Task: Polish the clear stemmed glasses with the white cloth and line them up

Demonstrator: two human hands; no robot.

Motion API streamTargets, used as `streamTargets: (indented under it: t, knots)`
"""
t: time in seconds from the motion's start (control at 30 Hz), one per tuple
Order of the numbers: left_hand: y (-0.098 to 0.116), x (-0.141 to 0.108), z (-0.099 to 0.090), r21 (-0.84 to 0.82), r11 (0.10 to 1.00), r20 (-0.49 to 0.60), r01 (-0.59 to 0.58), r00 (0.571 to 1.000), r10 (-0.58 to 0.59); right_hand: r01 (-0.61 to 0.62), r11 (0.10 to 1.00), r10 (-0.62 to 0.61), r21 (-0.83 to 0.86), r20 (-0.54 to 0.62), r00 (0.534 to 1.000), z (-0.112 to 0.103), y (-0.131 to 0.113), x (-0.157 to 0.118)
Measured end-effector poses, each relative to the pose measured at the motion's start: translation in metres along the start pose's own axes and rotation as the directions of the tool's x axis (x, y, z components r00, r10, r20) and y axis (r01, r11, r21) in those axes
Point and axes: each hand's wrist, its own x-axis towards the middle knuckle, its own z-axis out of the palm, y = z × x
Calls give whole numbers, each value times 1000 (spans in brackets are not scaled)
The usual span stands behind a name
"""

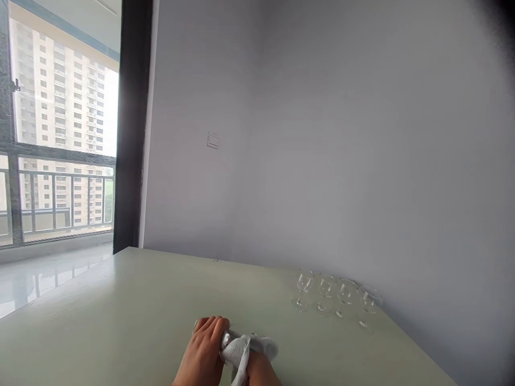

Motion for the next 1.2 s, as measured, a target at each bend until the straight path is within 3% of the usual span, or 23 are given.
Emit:
streamTargets:
  t: [0.07, 0.13, 0.2, 0.27, 0.33, 0.4, 0.47, 0.53, 0.6, 0.63, 0.67, 0.7, 0.73, 0.8, 0.87, 0.93, 0.97, 1.03, 1.07, 1.13, 1.2]
  knots:
    - [2, 1, -2, 49, 998, 22, -41, 999, 40, -31, 998, 31, 53, -10, 999, 4, 5, 2]
    - [1, 3, -6, 152, 982, -34, -111, 992, 118, -142, 967, 153, 213, -35, 988, 8, 9, 5]
    - [-2, 6, -14, 299, 936, -146, -188, 960, 240, -269, 843, 322, 466, -35, 946, 9, 11, 9]
    - [-5, 9, -24, 398, 887, -215, -233, 917, 337, -312, 670, 414, 674, 10, 910, 6, 11, 14]
    - [-9, 12, -33, 385, 881, -188, -277, 910, 368, -303, 586, 381, 752, 74, 921, -2, 8, 16]
    - [-13, 15, -39, 281, 913, -86, -297, 939, 332, -307, 626, 303, 717, 139, 943, -15, 3, 15]
    - [-15, 17, -40, 102, 975, 54, -198, 980, 193, -297, 752, 235, 589, 183, 955, -30, -5, 9]
    - [-17, 17, -38, -164, 986, 243, 26, 970, 15, -243, 873, 164, 423, 214, 963, -44, -14, 2]
    - [-16, 17, -35, -419, 862, 480, 286, 875, -57, -175, 941, 104, 288, 246, 964, -55, -21, -4]
    - [-16, 16, -33, -490, 787, 563, 375, 825, -42, -162, 956, 97, 246, 255, 962, -58, -23, -6]
    - [-15, 16, -31, -519, 747, 592, 415, 805, -36, -167, 960, 110, 227, 243, 964, -60, -24, -6]
    - [-14, 15, -29, -508, 762, 561, 400, 826, -59, -188, 954, 135, 234, 226, 965, -59, -24, -6]
    - [-13, 15, -28, -457, 825, 467, 332, 879, -95, -218, 937, 167, 272, 199, 966, -57, -22, -3]
    - [-11, 14, -27, -240, 965, 167, 107, 984, -67, -277, 856, 243, 436, 132, 961, -50, -18, 3]
    - [-12, 14, -28, -9, 996, -40, -89, 995, 89, -300, 729, 316, 615, 86, 945, -41, -15, 9]
    - [-13, 15, -30, 67, 981, -65, -183, 980, 187, -301, 636, 355, 710, 77, 932, -36, -15, 12]
    - [-13, 16, -32, 47, 985, -42, -168, 985, 170, -298, 634, 342, 713, 86, 936, -35, -16, 11]
    - [-14, 17, -34, -110, 994, 69, -8, 997, 16, -270, 722, 256, 637, 116, 960, -39, -21, 7]
    - [-14, 17, -35, -255, 959, 178, 120, 981, -76, -243, 787, 202, 567, 136, 970, -43, -25, 4]
    - [-13, 17, -36, -544, 734, 464, 405, 875, -139, -175, 898, 107, 404, 186, 977, -52, -32, -4]
    - [-12, 16, -34, -664, 449, 661, 598, 750, -22, -126, 948, 62, 293, 218, 974, -60, -37, -9]
